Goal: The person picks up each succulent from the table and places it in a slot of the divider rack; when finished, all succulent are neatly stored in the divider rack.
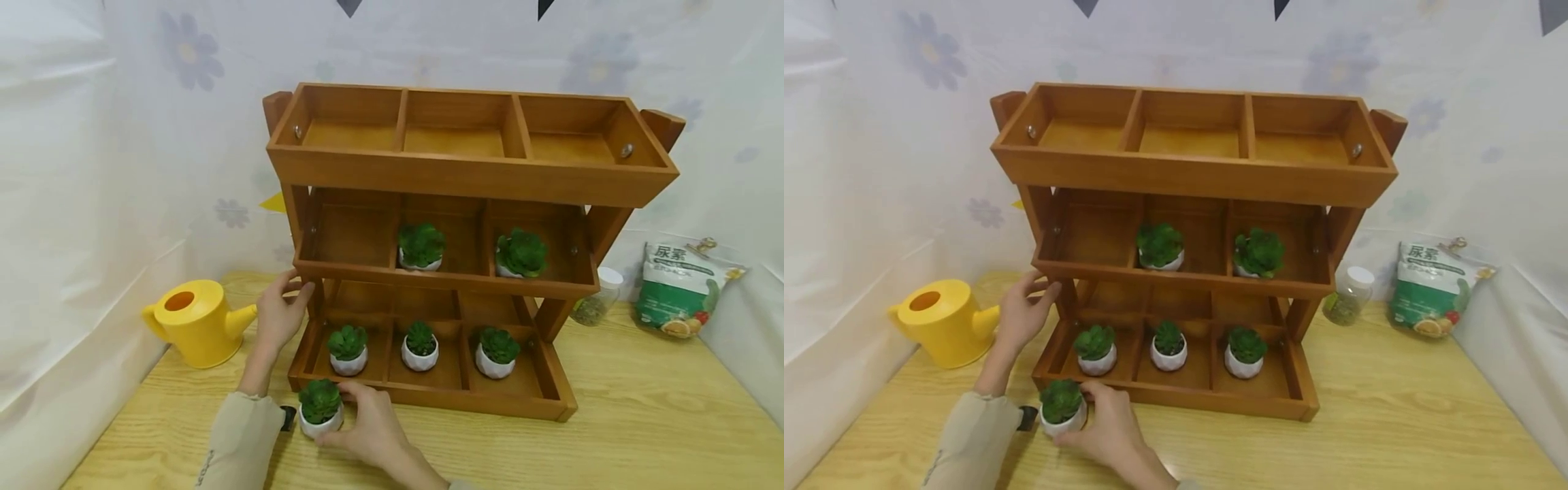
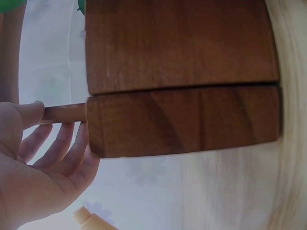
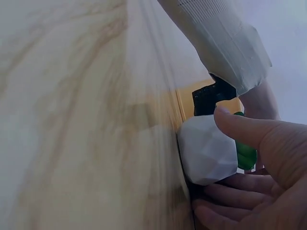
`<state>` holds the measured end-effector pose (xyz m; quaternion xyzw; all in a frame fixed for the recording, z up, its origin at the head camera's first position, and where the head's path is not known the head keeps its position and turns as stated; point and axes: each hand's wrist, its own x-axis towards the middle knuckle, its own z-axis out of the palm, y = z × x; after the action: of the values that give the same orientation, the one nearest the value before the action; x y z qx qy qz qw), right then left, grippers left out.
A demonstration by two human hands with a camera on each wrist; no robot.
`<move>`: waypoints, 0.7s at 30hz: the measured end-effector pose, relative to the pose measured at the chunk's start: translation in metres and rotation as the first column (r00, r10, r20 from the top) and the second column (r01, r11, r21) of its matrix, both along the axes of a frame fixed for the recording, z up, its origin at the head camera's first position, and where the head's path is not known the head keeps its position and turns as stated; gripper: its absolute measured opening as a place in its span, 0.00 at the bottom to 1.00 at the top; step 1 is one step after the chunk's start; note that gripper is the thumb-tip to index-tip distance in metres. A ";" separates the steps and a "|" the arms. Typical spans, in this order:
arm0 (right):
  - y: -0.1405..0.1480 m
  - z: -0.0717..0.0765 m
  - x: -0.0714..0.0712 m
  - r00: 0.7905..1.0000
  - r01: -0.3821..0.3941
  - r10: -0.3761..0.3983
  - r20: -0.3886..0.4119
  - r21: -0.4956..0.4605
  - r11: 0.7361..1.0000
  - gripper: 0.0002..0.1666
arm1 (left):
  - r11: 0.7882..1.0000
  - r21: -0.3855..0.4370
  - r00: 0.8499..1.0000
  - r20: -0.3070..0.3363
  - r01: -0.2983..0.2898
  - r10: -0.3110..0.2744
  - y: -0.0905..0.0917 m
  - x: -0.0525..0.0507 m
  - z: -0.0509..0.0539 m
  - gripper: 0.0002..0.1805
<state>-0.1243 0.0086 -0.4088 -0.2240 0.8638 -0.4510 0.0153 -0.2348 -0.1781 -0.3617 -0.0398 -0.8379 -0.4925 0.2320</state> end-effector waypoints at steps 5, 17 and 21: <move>-0.007 0.000 0.001 0.999 0.047 -0.046 -0.020 0.013 0.999 0.38 | 1.000 0.005 1.000 -0.010 0.004 -0.004 -0.001 0.001 0.001 0.21; -0.004 0.004 0.004 0.998 0.068 -0.068 -0.006 0.065 0.996 0.29 | 1.000 -0.005 0.999 -0.038 -0.006 0.005 0.000 0.000 0.000 0.21; -0.001 0.003 0.003 0.999 0.046 -0.048 0.024 0.075 0.996 0.32 | 1.000 -0.008 1.000 -0.025 -0.006 0.006 0.000 0.000 0.000 0.21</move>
<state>-0.1212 0.0080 -0.4054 -0.1971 0.8848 -0.4215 0.0240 -0.2344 -0.1783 -0.3619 -0.0444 -0.8370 -0.4880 0.2437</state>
